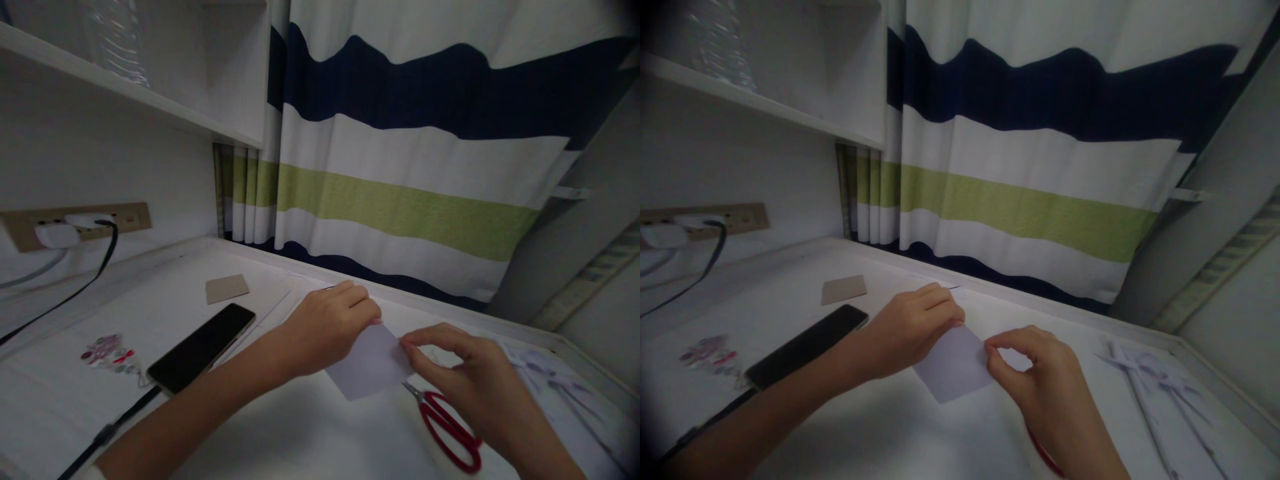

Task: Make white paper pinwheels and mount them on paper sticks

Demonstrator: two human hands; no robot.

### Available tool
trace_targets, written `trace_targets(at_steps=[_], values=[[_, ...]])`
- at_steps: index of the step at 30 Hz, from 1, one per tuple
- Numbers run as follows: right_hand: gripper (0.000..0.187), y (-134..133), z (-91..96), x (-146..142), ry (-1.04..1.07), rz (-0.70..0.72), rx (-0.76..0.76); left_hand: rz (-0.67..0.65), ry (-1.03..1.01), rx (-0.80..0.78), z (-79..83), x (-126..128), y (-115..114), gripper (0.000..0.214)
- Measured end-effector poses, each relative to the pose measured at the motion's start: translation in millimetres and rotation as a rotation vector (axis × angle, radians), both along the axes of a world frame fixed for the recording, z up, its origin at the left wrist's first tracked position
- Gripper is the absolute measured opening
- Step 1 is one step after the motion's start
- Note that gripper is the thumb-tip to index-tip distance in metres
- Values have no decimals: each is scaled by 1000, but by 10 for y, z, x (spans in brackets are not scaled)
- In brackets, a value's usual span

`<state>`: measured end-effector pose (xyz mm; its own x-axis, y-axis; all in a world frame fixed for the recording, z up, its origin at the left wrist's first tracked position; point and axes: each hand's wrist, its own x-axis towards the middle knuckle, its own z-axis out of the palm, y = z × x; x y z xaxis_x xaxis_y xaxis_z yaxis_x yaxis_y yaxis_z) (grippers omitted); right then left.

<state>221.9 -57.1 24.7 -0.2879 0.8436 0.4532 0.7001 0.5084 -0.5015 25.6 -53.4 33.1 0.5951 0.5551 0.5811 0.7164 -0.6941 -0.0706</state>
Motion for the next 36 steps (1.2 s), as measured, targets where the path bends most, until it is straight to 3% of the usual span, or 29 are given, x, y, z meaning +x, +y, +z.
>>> trace_targets(at_steps=[8, 16, 18, 21, 24, 30, 36], values=[[9, 0, 20, 33, -86, -17, 2, 5, -104, -13, 60, -97, 28, 18], [18, 182, 32, 255, -88, -217, 63, 81, -302, 27, 193, -376, 78, 15], [23, 161, 48, 219, -20, -186, 45, 56, -284, -28, 145, -311, 81, 15], [32, 92, 45, 102, 53, -16, -10, -1, -301, -106, 54, -150, 75, 17], [24, 46, 26, 4, 47, 89, -48, -41, -330, -190, 3, -37, 61, 20], [18, 36, 1, -24, -105, 127, -70, -92, -204, -311, -57, 39, 35, 18], [16, 5, -45, -61, -332, 78, 29, -81, -50, -291, -134, 153, -17, 16]])
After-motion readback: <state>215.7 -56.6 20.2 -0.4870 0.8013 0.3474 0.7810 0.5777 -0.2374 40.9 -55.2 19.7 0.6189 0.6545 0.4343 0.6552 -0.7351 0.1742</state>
